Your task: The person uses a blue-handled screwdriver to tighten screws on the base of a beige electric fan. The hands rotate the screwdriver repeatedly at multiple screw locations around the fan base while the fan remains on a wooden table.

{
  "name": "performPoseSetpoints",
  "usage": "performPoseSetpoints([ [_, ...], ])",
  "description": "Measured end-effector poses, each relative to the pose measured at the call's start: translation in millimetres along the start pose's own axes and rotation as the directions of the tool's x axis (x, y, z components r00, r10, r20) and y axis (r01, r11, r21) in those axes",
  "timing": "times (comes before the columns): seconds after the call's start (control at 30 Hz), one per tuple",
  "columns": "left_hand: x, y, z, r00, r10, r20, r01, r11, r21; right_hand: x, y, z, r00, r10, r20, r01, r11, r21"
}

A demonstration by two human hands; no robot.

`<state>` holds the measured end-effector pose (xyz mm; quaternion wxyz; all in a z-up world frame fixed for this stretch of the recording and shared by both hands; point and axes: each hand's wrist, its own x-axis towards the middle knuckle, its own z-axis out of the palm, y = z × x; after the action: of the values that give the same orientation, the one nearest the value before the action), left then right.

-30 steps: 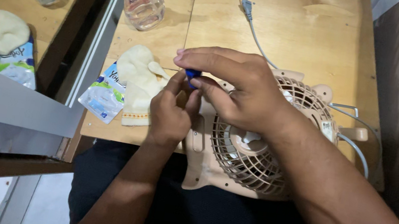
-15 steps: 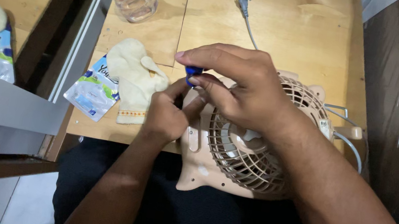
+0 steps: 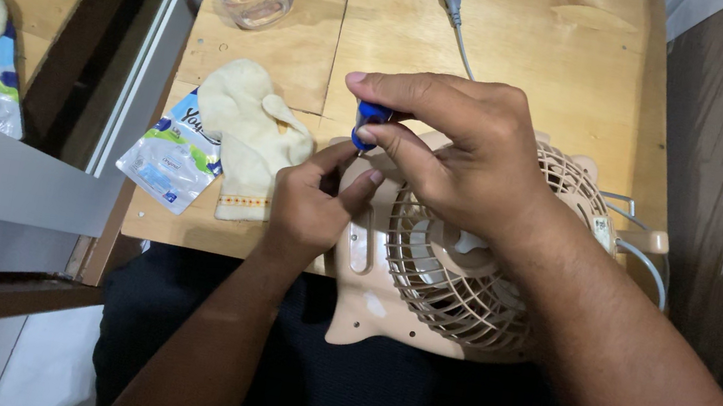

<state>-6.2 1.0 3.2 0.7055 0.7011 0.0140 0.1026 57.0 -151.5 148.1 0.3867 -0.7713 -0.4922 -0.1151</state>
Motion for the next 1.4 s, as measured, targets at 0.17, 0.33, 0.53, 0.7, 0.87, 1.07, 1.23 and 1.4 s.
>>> performPoseSetpoints([
  [0.17,0,-12,4,1.0,-0.03,-0.008,0.029,0.988,-0.153,0,1,-1,1.0,0.013,-0.007,-0.013,1.0,-0.012],
  [0.33,0,-20,5,1.0,-0.002,-0.028,-0.001,0.992,-0.128,-1,1,-1,1.0,0.011,-0.015,-0.011,1.0,-0.005],
  [0.53,0,-21,6,0.999,-0.002,-0.052,-0.001,0.998,-0.068,-2,0,4,0.998,0.002,-0.067,-0.006,0.998,-0.063],
  [0.7,0,-23,6,0.999,0.006,-0.037,-0.009,0.995,-0.1,0,-1,9,0.993,-0.08,-0.087,0.058,0.971,-0.231],
  [0.87,0,-24,6,1.0,0.008,-0.03,-0.012,0.989,-0.15,-1,-7,10,0.993,-0.051,-0.11,0.016,0.954,-0.3],
  [1.07,-1,-18,6,0.995,-0.082,-0.053,0.082,0.996,-0.019,2,-8,11,0.99,-0.07,-0.119,0.024,0.935,-0.353],
  [1.23,-4,-15,3,0.999,0.048,-0.014,-0.049,0.991,-0.122,-7,-10,12,0.99,-0.044,-0.132,0.002,0.954,-0.299],
  [1.4,-2,-8,3,1.0,0.015,-0.012,-0.016,0.991,-0.13,-8,-6,7,0.999,-0.014,-0.031,0.01,0.993,-0.115],
])
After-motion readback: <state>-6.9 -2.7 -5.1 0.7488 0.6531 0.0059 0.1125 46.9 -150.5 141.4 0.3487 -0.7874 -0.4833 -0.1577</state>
